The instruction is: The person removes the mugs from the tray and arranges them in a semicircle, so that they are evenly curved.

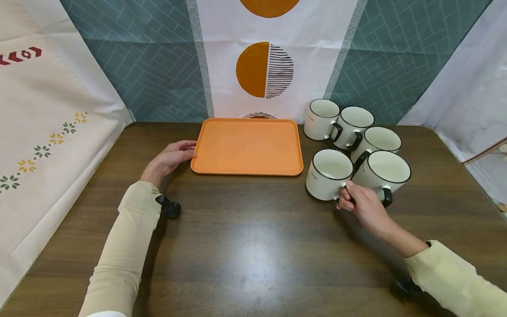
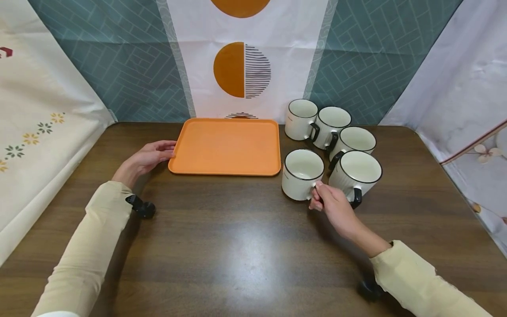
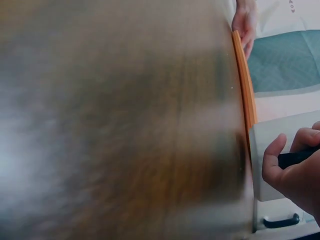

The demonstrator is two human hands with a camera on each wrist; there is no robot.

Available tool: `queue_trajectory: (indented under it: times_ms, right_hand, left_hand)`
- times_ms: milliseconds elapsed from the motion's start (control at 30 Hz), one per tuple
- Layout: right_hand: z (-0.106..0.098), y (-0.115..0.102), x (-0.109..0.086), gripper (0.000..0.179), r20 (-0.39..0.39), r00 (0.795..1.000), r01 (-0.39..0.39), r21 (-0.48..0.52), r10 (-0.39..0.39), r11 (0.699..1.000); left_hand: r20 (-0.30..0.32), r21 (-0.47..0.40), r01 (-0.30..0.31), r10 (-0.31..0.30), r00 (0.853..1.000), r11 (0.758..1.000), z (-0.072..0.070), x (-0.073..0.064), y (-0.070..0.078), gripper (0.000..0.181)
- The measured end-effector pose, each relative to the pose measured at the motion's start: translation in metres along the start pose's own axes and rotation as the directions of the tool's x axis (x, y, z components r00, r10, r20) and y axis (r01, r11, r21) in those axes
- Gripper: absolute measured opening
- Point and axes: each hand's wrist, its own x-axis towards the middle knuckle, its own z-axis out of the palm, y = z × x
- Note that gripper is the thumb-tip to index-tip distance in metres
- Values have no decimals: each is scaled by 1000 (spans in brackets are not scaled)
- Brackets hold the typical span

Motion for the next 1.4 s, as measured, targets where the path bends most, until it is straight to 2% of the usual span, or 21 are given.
queue_trajectory:
  times_ms: [267,433,800,900,1067,1133,1200,1267,1300,1400]
  right_hand:
    - [-15,-1,-20,42,32,999,16,-63,-14,998]
    - [-22,-1,-30,39,52,998,45,-27,-43,999]
    - [-28,3,-42,37,49,997,52,-26,-51,998]
    - [-29,3,-44,38,43,997,62,-35,-61,997]
    - [-32,4,-47,38,41,995,87,-41,-85,995]
    - [-33,5,-48,38,47,995,89,-36,-87,995]
    - [-34,5,-48,38,43,996,77,-45,-75,996]
    - [-34,4,-49,38,21,999,48,-87,-46,995]
    - [-34,4,-50,39,0,1000,30,-142,-31,989]
    - [-34,1,-52,39,-72,997,-27,-322,4,946]
  left_hand:
    - [6,-15,-5,5,1000,1000,1,-2,0,55]
    - [-8,-9,-11,11,1000,1000,0,-1,-1,54]
    - [-9,-10,-10,10,1000,1000,0,-1,-2,55]
    - [-4,-31,-27,27,1000,999,0,0,-2,55]
    - [19,-75,-96,98,995,993,-1,-1,-4,57]
    - [22,-69,-105,107,994,992,-1,-1,-4,58]
    - [11,-61,-88,89,996,994,-1,-1,-4,56]
    - [0,-28,-61,61,998,998,0,1,-4,55]
    - [-4,-24,-47,47,999,999,0,2,-4,55]
    - [-8,-21,-17,17,1000,1000,1,4,-4,55]
